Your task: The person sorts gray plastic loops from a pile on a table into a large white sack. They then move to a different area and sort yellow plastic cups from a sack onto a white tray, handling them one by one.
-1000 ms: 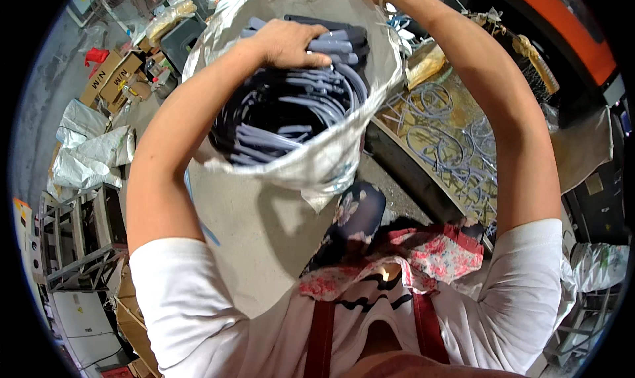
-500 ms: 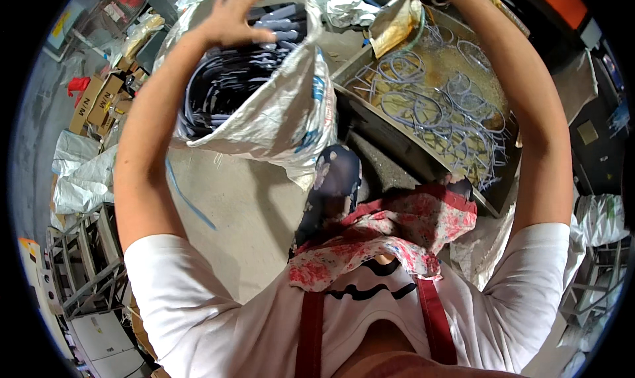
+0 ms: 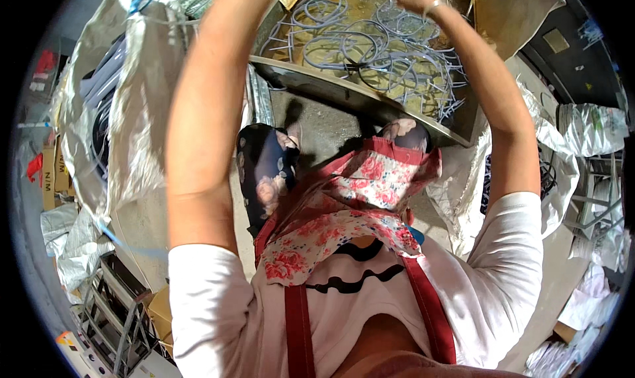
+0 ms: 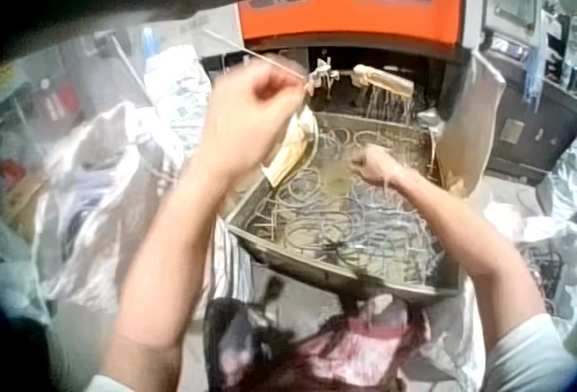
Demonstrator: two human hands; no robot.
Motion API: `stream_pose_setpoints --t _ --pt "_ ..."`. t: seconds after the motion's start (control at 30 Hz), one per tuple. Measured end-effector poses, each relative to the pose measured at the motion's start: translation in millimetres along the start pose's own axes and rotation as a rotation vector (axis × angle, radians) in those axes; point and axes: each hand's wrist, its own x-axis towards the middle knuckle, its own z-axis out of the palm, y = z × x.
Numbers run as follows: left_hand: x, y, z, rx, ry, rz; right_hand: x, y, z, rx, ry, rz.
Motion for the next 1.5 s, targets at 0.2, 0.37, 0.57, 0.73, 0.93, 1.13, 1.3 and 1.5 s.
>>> stream_pose_setpoints --t 0.2,0.37,0.57,0.73,0.93,1.13,1.3,1.5 --pt "-147 -66 50 -0.504 0.049 -1.103 -59 65 117 0.107 -0.269 0.099" --pt "-206 -97 72 -0.698 0.290 -1.526 -19 15 226 0.124 -0.508 -0.123" --pt "-234 -126 104 -0.669 0.354 -1.927 -11 7 331 -0.119 -0.783 -0.084" --pt "-248 -134 121 -0.713 0.434 -1.994 -27 29 293 -0.122 -0.937 -0.129" --pt "-249 -85 170 -0.773 -0.002 -2.265 -31 26 175 0.122 -0.571 0.183" --pt "-239 -75 192 -1.147 0.221 -1.978 -58 -4 124 0.141 -0.126 0.101" --pt "-239 -97 201 -1.081 0.495 -2.022 -103 37 117 0.557 -0.289 0.290" --pt "-227 -107 197 -1.263 0.441 -1.875 -119 44 129 0.155 -0.036 -0.047"
